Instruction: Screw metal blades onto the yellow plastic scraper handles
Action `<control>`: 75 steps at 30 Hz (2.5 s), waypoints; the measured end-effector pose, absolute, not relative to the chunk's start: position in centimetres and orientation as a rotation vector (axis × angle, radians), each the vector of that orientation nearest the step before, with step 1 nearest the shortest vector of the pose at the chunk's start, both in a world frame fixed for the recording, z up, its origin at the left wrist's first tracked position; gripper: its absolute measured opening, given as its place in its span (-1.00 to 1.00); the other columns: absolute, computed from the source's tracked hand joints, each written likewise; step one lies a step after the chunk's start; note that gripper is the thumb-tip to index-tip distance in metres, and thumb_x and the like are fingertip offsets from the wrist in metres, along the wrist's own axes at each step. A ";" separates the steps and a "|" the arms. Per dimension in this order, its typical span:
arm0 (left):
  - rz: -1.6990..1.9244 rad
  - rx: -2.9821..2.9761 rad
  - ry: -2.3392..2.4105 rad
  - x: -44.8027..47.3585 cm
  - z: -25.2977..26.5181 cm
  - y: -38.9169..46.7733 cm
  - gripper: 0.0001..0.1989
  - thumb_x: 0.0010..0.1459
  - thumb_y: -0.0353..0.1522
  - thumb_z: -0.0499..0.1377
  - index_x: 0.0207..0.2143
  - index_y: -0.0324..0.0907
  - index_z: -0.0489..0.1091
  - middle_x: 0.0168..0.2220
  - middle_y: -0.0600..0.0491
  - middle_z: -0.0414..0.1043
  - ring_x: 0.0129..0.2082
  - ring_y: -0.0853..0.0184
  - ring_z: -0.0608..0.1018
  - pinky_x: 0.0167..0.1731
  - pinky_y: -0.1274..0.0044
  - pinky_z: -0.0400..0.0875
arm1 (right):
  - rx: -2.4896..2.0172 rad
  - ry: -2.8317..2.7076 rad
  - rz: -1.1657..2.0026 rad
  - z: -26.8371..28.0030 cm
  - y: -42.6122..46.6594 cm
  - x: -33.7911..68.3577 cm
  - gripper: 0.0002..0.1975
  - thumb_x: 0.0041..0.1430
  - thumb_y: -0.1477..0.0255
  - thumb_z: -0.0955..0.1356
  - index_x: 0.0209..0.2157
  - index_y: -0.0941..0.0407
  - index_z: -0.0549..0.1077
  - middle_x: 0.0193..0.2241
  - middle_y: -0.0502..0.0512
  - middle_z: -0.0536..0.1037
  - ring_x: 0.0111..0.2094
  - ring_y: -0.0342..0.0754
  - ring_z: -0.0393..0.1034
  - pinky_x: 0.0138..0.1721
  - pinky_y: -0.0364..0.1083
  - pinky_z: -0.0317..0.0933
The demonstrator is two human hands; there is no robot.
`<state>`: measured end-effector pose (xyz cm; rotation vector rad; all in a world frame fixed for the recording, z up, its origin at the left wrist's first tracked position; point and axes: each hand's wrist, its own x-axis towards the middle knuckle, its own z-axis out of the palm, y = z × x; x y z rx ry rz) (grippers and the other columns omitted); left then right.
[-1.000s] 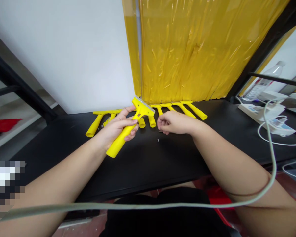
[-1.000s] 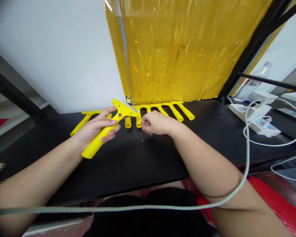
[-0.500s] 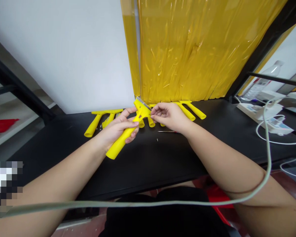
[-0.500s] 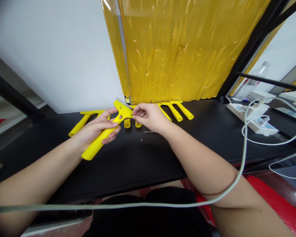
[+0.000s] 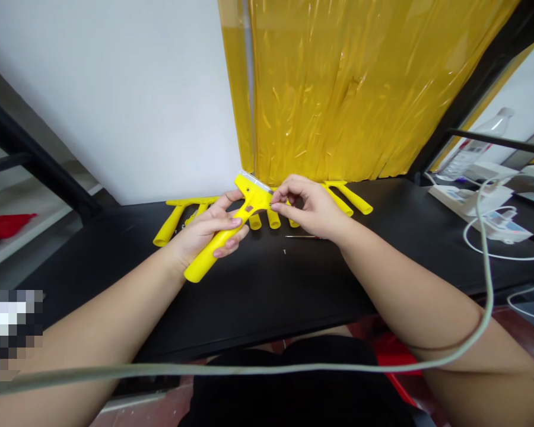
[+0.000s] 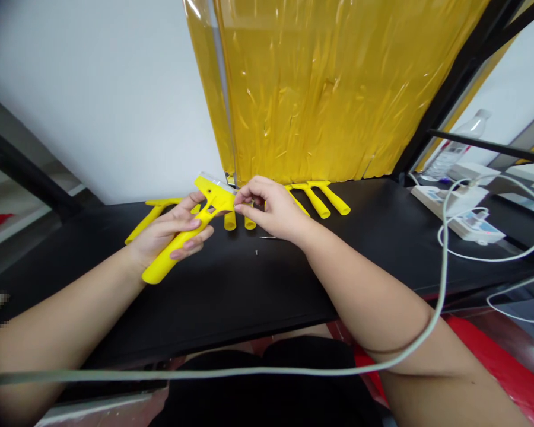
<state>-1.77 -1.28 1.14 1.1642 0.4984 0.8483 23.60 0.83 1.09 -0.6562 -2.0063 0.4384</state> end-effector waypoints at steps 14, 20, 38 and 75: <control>0.814 1.247 0.512 -1.9 1.0 -1.4 -0.49 0.17 -0.50 0.34 0.05 0.01 0.19 -0.33 0.14 0.45 -0.63 0.45 0.46 -0.81 0.73 0.22 | -0.788 -1.805 0.987 -0.2 1.6 22.9 -0.63 0.15 0.28 0.52 -0.25 0.04 0.26 -0.37 -0.08 0.30 -0.41 -0.14 0.18 -0.37 -0.09 0.15; 0.833 1.268 0.614 -1.6 0.7 -1.1 -0.45 0.18 -0.48 0.33 0.10 0.01 0.15 -0.48 0.23 0.34 -0.69 0.45 0.40 -0.78 0.72 0.25 | -0.986 -1.874 0.857 1.1 2.4 25.8 -0.60 0.04 0.23 0.56 -0.20 0.07 0.40 -0.28 -0.01 0.44 -0.39 -0.14 0.30 -0.36 -0.10 0.23; 1.035 1.305 0.840 -1.3 0.3 -0.3 -0.39 0.10 -0.46 0.35 0.10 -0.05 0.11 -0.43 0.23 0.39 -0.70 0.45 0.42 -0.74 0.64 0.28 | -1.423 -2.582 0.729 2.1 1.7 27.9 -0.91 0.08 0.52 0.45 -0.47 0.06 0.53 -0.50 0.00 0.57 -0.49 -0.07 0.42 -0.46 -0.08 0.22; 1.076 1.490 0.889 -1.1 -0.7 -0.3 -0.46 0.14 -0.40 0.36 0.08 -0.05 0.17 -0.04 0.04 0.39 -0.62 0.50 0.47 -0.77 0.62 0.37 | -1.357 -2.128 0.650 -0.3 2.5 24.9 -0.86 0.37 0.30 0.37 -0.16 0.06 0.38 -0.46 -0.05 0.43 -0.45 -0.07 0.30 -0.38 -0.09 0.14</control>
